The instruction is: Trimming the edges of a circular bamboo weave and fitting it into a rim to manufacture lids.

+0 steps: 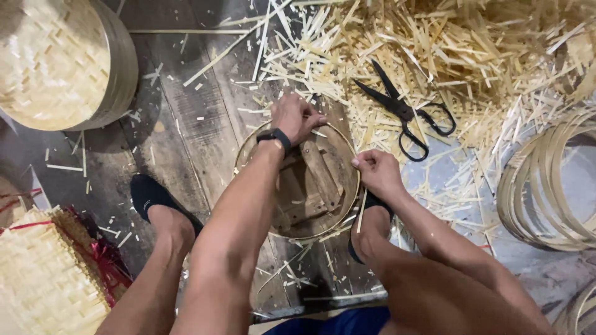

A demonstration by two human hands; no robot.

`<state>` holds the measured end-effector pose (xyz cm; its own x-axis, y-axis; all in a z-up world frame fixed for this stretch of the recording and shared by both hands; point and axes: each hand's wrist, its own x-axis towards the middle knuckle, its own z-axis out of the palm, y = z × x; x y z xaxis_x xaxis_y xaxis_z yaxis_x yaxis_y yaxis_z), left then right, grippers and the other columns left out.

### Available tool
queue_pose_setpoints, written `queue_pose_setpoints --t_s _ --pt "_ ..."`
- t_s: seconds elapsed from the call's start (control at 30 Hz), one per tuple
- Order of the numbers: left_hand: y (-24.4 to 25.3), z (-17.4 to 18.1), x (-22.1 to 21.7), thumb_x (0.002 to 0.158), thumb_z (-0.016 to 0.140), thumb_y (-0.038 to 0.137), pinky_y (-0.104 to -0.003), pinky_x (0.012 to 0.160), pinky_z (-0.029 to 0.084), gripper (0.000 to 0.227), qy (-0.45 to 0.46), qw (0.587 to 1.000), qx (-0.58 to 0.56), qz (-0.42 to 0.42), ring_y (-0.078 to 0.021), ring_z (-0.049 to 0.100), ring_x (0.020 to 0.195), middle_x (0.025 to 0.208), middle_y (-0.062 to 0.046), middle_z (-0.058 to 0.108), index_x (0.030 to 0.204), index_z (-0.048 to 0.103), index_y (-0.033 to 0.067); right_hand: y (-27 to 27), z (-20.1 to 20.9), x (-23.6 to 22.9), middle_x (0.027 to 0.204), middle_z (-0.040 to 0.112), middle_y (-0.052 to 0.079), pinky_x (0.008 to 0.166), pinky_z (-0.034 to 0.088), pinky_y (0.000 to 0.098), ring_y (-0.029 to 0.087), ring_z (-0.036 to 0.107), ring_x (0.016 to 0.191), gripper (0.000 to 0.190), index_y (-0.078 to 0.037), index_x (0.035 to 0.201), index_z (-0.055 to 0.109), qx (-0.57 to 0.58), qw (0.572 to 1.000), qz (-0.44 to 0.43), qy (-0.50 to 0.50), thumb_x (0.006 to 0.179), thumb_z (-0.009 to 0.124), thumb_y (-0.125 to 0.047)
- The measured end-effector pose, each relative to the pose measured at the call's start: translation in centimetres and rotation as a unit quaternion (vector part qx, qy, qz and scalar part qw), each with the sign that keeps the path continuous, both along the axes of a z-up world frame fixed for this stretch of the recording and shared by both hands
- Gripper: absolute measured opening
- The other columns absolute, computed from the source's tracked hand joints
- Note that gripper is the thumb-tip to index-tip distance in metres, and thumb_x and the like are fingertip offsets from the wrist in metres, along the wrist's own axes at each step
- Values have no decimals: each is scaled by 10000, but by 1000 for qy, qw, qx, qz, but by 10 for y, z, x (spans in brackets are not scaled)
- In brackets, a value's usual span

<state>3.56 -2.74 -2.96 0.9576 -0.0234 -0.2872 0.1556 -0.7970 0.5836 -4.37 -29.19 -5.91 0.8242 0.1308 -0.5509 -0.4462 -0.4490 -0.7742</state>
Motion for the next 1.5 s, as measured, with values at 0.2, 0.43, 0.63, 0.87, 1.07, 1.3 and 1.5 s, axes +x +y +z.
queue_pose_setpoints --t_s 0.2,0.43,0.63,0.87,1.07,1.3,1.5 --pt "144 -21 -54 999 717 539 -404 697 566 651 306 944 111 61 -245 678 692 784 -190 719 827 754 -87 -9 32 -12 831 712 99 587 610 297 152 688 669 240 23 1060 666 5 985 -5 173 918 743 -156" --pt "143 -47 -107 793 855 103 -335 529 532 144 221 839 -304 394 -168 648 576 735 -91 740 818 764 -6 -15 3 -29 860 703 90 584 625 302 160 702 697 220 67 1070 654 82 987 -37 134 911 706 -76" --pt "135 -63 -138 825 874 119 -292 591 539 230 77 852 -274 441 -134 659 680 857 -116 766 971 813 -49 -2 27 10 852 744 106 594 586 285 158 698 657 246 42 1124 703 -3 996 -30 84 916 732 -86" --pt "102 -136 -312 909 720 1 -422 621 644 100 121 665 -563 476 -250 709 764 866 -103 686 979 648 4 -12 6 6 858 716 117 616 590 298 190 700 704 207 81 1049 669 92 985 -30 146 898 742 -42" --pt "52 -53 -275 870 721 -47 -352 666 651 102 156 634 -450 609 -262 719 771 889 -159 719 930 639 -40 -14 -19 -7 862 665 120 605 629 319 197 690 706 122 31 991 614 122 976 -84 162 916 703 -5" --pt "6 -27 -273 909 718 118 -321 611 617 135 133 627 -418 644 -206 693 675 849 -132 734 914 688 -14 -3 12 -8 850 680 130 617 613 314 200 697 698 118 48 1016 615 74 990 -55 112 955 678 -31" --pt "-21 -46 -287 909 759 85 -380 659 641 193 162 591 -479 628 -259 704 678 807 -157 671 879 626 -51 -7 -6 -16 876 668 152 601 636 337 216 699 699 172 86 1035 576 74 987 -56 129 976 666 -48"
